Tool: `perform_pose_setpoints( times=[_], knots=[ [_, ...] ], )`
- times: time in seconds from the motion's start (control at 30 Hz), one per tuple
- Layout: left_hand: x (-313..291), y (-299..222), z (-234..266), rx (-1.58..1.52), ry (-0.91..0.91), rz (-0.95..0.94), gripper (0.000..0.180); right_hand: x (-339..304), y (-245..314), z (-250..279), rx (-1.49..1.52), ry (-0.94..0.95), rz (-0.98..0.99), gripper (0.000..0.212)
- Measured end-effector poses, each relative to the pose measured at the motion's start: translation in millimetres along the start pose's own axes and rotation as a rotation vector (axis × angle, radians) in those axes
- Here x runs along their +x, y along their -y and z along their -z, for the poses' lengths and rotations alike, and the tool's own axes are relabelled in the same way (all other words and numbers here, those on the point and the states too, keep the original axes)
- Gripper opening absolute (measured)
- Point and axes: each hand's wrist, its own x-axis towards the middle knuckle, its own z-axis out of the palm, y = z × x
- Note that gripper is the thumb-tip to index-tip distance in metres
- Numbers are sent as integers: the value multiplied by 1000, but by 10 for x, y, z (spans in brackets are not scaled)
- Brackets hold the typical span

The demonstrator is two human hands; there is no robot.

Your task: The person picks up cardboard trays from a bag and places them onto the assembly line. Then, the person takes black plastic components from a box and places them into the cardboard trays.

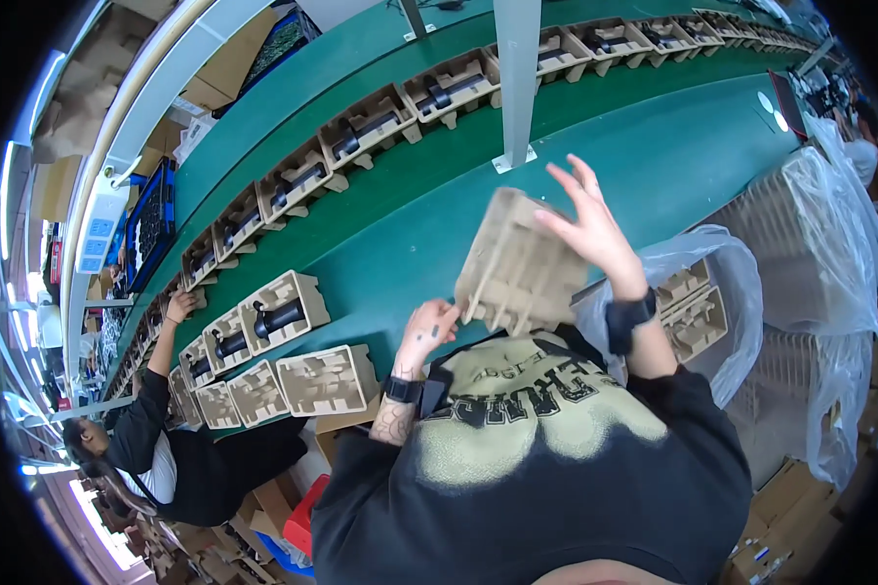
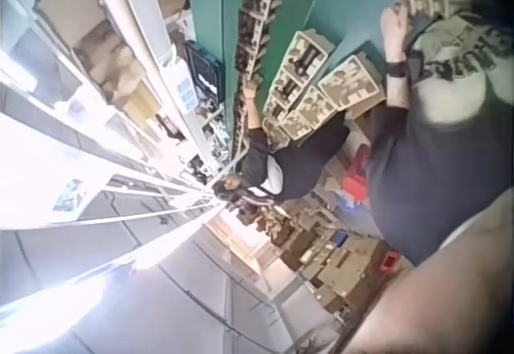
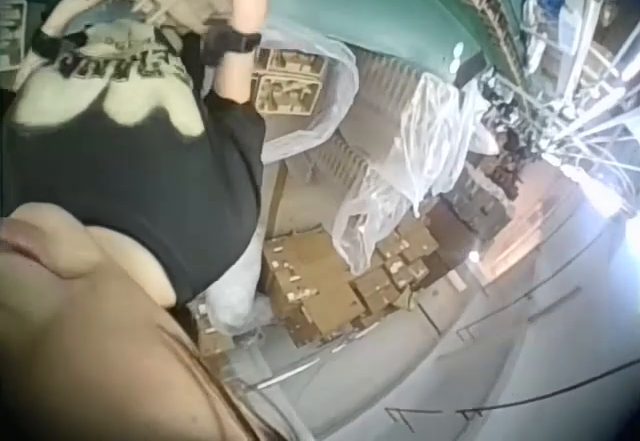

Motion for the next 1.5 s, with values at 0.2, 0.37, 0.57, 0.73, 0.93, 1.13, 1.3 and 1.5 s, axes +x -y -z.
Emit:
perform_pose_setpoints(
  times=[0.2,0.37,0.57,0.73,0.93,1.13,1.3,1.5],
  knots=[
    [250,5,-31,2,-480,-277,43,-321,-936,-711,-131,229,-32,88],
    [622,-126,-179,103,-277,-122,45,-378,-1253,-1098,296,30,-280,90],
    [647,135,-381,-50,-359,-378,39,-261,-1252,-1053,475,80,-710,69],
    [540,247,-197,-267,-402,-308,35,-257,-1205,-834,315,234,-681,57],
    [599,386,-287,-92,-576,-394,32,-318,-944,-879,527,-50,-690,58],
    [708,585,64,94,-908,-504,33,-551,-1472,-507,592,-380,-566,51],
    [685,316,462,-34,-694,-415,42,-831,-1754,-210,816,-509,-638,43],
    [635,-70,298,368,-441,-569,51,-807,-1531,-270,825,-499,-656,38]
  ],
)
